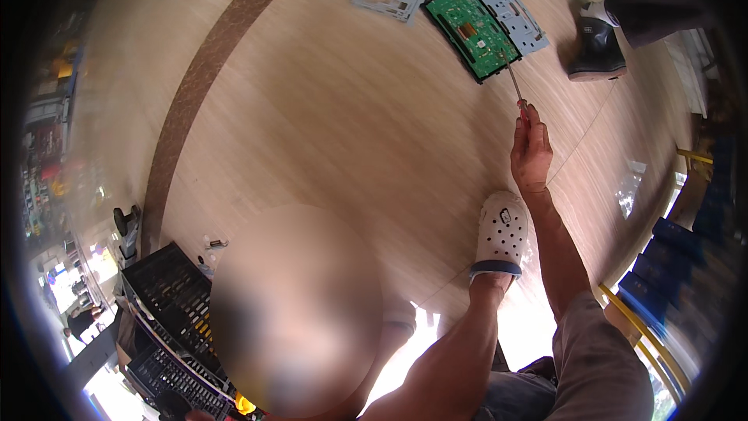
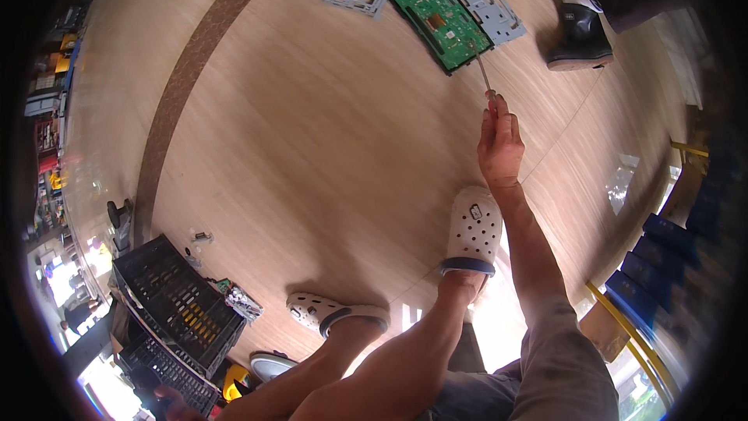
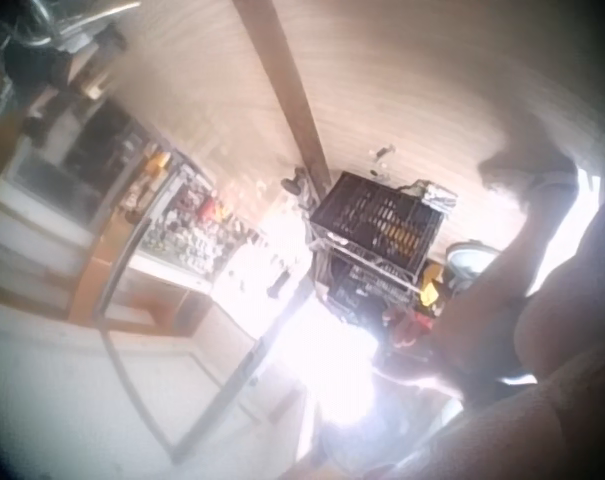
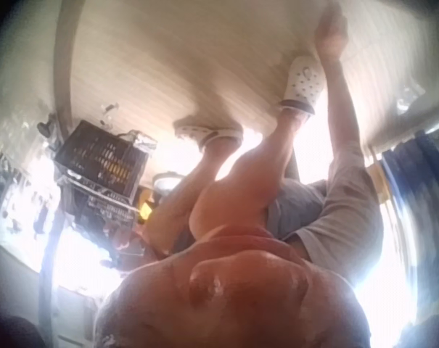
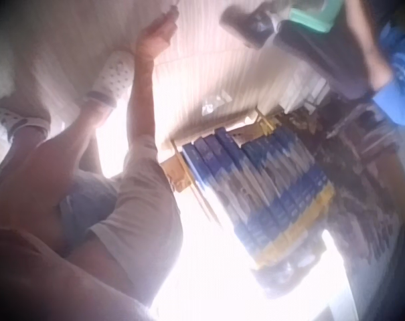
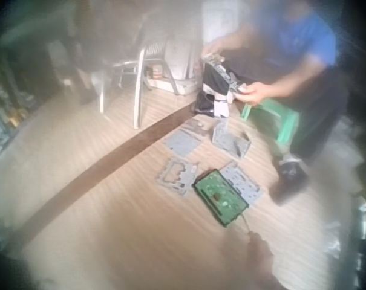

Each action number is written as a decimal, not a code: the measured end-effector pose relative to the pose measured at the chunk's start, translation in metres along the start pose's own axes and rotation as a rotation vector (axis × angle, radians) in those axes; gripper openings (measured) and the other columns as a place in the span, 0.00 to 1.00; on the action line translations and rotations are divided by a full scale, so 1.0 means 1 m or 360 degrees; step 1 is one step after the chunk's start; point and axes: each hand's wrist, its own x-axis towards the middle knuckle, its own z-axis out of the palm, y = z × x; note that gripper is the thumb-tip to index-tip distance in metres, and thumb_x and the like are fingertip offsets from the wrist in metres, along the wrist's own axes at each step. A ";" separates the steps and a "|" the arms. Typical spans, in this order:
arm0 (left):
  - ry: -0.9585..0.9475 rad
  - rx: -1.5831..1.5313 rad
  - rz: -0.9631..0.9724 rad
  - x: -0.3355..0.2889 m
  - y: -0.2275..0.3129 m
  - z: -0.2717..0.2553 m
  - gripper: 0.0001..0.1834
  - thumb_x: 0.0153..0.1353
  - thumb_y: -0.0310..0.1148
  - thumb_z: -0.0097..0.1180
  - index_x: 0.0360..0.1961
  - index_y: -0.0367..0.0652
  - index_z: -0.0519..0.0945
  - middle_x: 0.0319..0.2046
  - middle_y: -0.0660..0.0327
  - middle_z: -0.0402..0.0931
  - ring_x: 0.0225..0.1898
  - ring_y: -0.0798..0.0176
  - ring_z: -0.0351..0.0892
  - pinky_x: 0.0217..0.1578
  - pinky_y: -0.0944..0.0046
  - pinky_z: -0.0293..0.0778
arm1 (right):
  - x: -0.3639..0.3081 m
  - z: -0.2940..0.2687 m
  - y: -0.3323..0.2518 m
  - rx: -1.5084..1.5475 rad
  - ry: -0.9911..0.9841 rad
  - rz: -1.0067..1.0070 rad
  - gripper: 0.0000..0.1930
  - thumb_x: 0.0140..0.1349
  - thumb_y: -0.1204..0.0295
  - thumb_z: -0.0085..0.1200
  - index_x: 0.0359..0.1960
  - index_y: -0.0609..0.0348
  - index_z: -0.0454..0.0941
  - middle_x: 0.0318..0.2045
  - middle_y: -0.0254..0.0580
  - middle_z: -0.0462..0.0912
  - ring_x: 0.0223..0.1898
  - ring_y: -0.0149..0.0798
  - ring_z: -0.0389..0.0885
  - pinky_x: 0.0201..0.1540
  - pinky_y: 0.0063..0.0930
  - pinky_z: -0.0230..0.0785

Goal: The person disassembles a small electric motor using a screwdriver, then works on a circuit board placed on the floor with the tool.

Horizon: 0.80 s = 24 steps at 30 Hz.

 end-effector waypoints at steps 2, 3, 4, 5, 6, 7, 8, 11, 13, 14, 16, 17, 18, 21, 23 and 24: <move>0.0090 -0.0146 0.0168 -0.030 0.010 -0.005 0.40 0.64 0.60 0.50 0.64 0.37 0.63 0.44 0.47 0.72 0.30 0.64 0.69 0.34 0.66 0.66 | 0.003 0.001 -0.002 -0.0005 -0.0045 0.0001 0.17 0.71 0.75 0.50 0.60 0.61 0.73 0.42 0.50 0.83 0.41 0.48 0.85 0.40 0.38 0.78; 0.0156 -0.0246 0.0283 -0.052 0.015 -0.009 0.40 0.64 0.60 0.50 0.64 0.37 0.63 0.44 0.47 0.72 0.30 0.64 0.69 0.34 0.66 0.67 | 0.004 0.006 -0.006 -0.0015 -0.0097 0.0005 0.17 0.71 0.75 0.50 0.60 0.60 0.73 0.43 0.50 0.83 0.43 0.49 0.85 0.42 0.38 0.78; 0.0210 -0.0375 0.0383 -0.063 0.009 -0.028 0.40 0.63 0.60 0.50 0.64 0.37 0.63 0.44 0.47 0.72 0.30 0.64 0.69 0.34 0.66 0.67 | -0.002 0.008 0.002 -0.0009 -0.0099 -0.0094 0.17 0.71 0.76 0.48 0.61 0.60 0.72 0.45 0.51 0.83 0.45 0.50 0.84 0.45 0.39 0.77; 0.0285 -0.0483 0.0490 -0.085 0.011 -0.036 0.40 0.63 0.60 0.50 0.64 0.37 0.63 0.44 0.47 0.72 0.30 0.64 0.69 0.34 0.66 0.67 | -0.007 0.011 0.008 0.0053 -0.0106 -0.0202 0.18 0.72 0.76 0.47 0.62 0.59 0.72 0.47 0.53 0.83 0.47 0.52 0.84 0.47 0.39 0.77; 0.0352 -0.0590 0.0605 -0.102 0.013 -0.040 0.40 0.63 0.60 0.50 0.64 0.37 0.63 0.44 0.47 0.72 0.30 0.64 0.69 0.34 0.66 0.67 | -0.014 0.011 0.023 0.0018 -0.0148 -0.0190 0.19 0.72 0.78 0.44 0.63 0.61 0.70 0.53 0.55 0.81 0.55 0.51 0.80 0.56 0.37 0.73; 0.0376 -0.0691 0.0692 -0.116 0.017 -0.038 0.40 0.63 0.60 0.50 0.64 0.37 0.63 0.44 0.47 0.72 0.30 0.64 0.69 0.34 0.66 0.67 | -0.024 0.015 0.067 0.0107 -0.0138 -0.0027 0.19 0.72 0.79 0.42 0.64 0.64 0.70 0.58 0.54 0.78 0.61 0.48 0.75 0.64 0.35 0.67; 0.0420 -0.0817 0.0901 -0.170 0.010 -0.040 0.40 0.63 0.60 0.50 0.64 0.37 0.63 0.44 0.47 0.72 0.30 0.64 0.69 0.34 0.66 0.67 | -0.016 0.005 0.037 0.0263 -0.0069 -0.0064 0.19 0.73 0.79 0.41 0.63 0.67 0.70 0.61 0.54 0.76 0.64 0.47 0.72 0.68 0.35 0.62; 0.0249 -0.1075 0.0819 -0.177 0.018 -0.015 0.40 0.62 0.61 0.49 0.62 0.37 0.65 0.44 0.46 0.73 0.30 0.62 0.71 0.34 0.64 0.67 | -0.016 -0.005 0.093 0.0181 0.0068 -0.0164 0.18 0.75 0.74 0.42 0.63 0.66 0.71 0.57 0.54 0.80 0.60 0.46 0.77 0.64 0.36 0.68; 0.0212 -0.1104 0.0835 -0.194 0.009 -0.014 0.39 0.60 0.61 0.50 0.59 0.38 0.70 0.44 0.44 0.74 0.30 0.58 0.72 0.36 0.60 0.69 | 0.011 -0.043 0.002 0.0651 0.0147 -0.0049 0.16 0.76 0.72 0.43 0.60 0.67 0.72 0.53 0.52 0.83 0.54 0.45 0.83 0.57 0.34 0.74; 0.0164 -0.1129 0.0865 -0.196 0.005 -0.016 0.37 0.59 0.60 0.50 0.57 0.38 0.73 0.44 0.44 0.74 0.30 0.57 0.72 0.37 0.59 0.69 | 0.030 -0.068 -0.029 0.0685 0.0196 -0.0120 0.16 0.76 0.72 0.43 0.60 0.67 0.72 0.53 0.52 0.83 0.54 0.45 0.83 0.57 0.34 0.74; 0.0023 -0.1245 0.0840 -0.195 -0.004 -0.030 0.36 0.58 0.60 0.51 0.55 0.39 0.75 0.43 0.45 0.75 0.31 0.57 0.73 0.37 0.58 0.70 | 0.073 -0.118 -0.091 0.0560 0.0284 -0.0340 0.15 0.75 0.71 0.46 0.58 0.67 0.72 0.52 0.50 0.83 0.52 0.43 0.84 0.54 0.33 0.75; -0.0091 -0.1279 0.0872 -0.199 -0.010 -0.038 0.35 0.58 0.60 0.51 0.54 0.40 0.75 0.43 0.45 0.76 0.31 0.56 0.73 0.37 0.58 0.70 | 0.089 -0.137 -0.121 0.0733 0.0349 -0.0467 0.15 0.75 0.70 0.47 0.57 0.67 0.73 0.51 0.48 0.84 0.48 0.37 0.84 0.50 0.28 0.76; -0.0186 -0.1313 0.0911 -0.200 -0.016 -0.041 0.35 0.58 0.60 0.51 0.54 0.41 0.75 0.42 0.45 0.76 0.31 0.56 0.74 0.37 0.58 0.71 | 0.108 -0.152 -0.158 0.0887 0.0496 -0.0624 0.13 0.74 0.70 0.50 0.54 0.65 0.76 0.46 0.43 0.86 0.37 0.29 0.81 0.38 0.22 0.74; -0.0165 -0.1316 0.0981 -0.200 -0.034 -0.057 0.34 0.59 0.61 0.51 0.52 0.42 0.76 0.41 0.48 0.77 0.31 0.57 0.76 0.36 0.58 0.74 | 0.122 -0.217 -0.222 0.1180 0.0407 -0.0386 0.11 0.72 0.68 0.53 0.50 0.59 0.80 0.39 0.34 0.85 0.25 0.21 0.68 0.26 0.18 0.61; -0.0197 -0.1240 0.1062 -0.201 -0.027 -0.048 0.33 0.60 0.61 0.50 0.50 0.41 0.76 0.39 0.49 0.77 0.31 0.58 0.76 0.36 0.57 0.76 | 0.148 -0.252 -0.241 0.1442 0.0515 -0.0552 0.10 0.71 0.67 0.54 0.47 0.58 0.82 0.34 0.30 0.84 0.23 0.19 0.65 0.24 0.15 0.57; -0.0233 -0.1209 0.1086 -0.197 -0.018 -0.037 0.33 0.61 0.62 0.50 0.48 0.40 0.76 0.38 0.50 0.77 0.30 0.58 0.77 0.36 0.57 0.76 | 0.163 -0.271 -0.249 0.1565 0.0598 -0.0714 0.11 0.72 0.64 0.54 0.44 0.59 0.82 0.32 0.30 0.84 0.24 0.19 0.66 0.24 0.15 0.56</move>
